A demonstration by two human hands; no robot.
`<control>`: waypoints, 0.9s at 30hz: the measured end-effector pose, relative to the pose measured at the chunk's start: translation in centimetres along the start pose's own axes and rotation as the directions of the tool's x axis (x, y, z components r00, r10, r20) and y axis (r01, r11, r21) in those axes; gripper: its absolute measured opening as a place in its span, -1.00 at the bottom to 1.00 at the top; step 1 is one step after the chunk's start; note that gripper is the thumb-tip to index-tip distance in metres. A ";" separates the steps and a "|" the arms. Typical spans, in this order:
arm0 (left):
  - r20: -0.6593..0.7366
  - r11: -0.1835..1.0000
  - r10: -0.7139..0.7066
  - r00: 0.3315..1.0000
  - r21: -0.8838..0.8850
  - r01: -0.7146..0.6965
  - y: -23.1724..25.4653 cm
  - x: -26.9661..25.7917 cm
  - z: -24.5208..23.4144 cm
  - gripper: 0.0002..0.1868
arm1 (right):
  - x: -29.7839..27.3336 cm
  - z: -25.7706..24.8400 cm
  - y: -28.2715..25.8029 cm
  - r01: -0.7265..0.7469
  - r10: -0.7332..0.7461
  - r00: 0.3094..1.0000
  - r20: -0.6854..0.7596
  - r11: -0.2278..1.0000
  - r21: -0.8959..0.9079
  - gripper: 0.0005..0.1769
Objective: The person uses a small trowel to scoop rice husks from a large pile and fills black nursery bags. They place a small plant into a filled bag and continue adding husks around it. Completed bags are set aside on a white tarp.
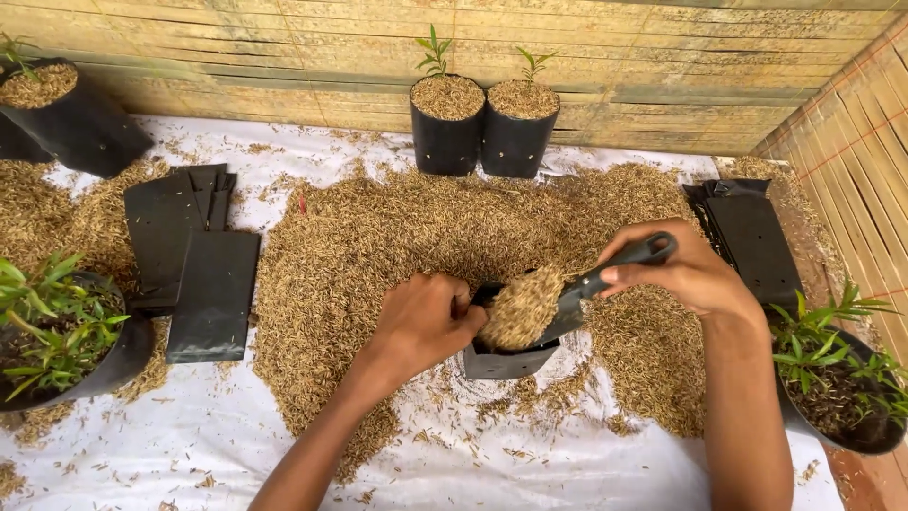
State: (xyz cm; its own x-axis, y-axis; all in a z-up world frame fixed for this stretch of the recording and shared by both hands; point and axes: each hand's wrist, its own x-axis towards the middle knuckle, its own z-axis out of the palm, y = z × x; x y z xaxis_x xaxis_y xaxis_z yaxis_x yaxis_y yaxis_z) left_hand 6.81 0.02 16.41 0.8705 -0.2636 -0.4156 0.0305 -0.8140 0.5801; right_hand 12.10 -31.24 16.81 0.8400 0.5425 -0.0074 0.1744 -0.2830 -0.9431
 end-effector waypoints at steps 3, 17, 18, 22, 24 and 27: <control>-0.027 1.000 0.017 0.999 0.024 -0.017 -0.2 0.2 0.3 -0.84 | 0.9 0.9 -1.3 0.134 -0.113 0.979 0.171 0.984 -0.114 -0.88; -0.008 0.996 0.041 0.999 0.082 -0.041 -0.3 -0.4 1.1 -0.89 | -1.5 11.0 -8.6 -0.060 -0.054 0.987 -0.151 0.749 -0.660 -0.69; -0.005 0.996 0.035 0.999 0.085 -0.035 -0.3 -0.3 1.3 -0.91 | -0.9 11.6 -8.9 -0.298 0.322 0.943 -0.091 0.687 -0.663 -0.59; -0.039 0.994 0.022 0.999 0.111 -0.017 -0.2 -0.6 1.1 -0.87 | -1.6 11.4 -7.8 -0.073 0.006 0.995 -0.097 0.703 -0.707 -0.66; -0.082 0.997 0.022 0.996 0.071 -0.016 0.1 -0.7 0.8 -0.96 | -2.4 11.3 -7.5 0.089 -0.320 0.927 -0.195 0.693 -0.715 -0.72; -0.161 0.998 0.035 0.986 0.053 -0.027 0.4 -0.4 0.8 -0.72 | -1.3 11.7 -7.4 -0.163 0.133 0.986 -0.097 0.704 -0.692 -0.67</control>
State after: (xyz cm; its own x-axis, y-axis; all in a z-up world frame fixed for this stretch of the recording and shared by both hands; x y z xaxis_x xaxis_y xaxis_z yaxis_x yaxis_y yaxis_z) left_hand 6.10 -0.62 16.25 0.9387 -0.2051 -0.2772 -0.0186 -0.8329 0.5531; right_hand 3.74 -20.59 19.86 0.9016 0.4207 -0.1010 0.3410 -0.8347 -0.4325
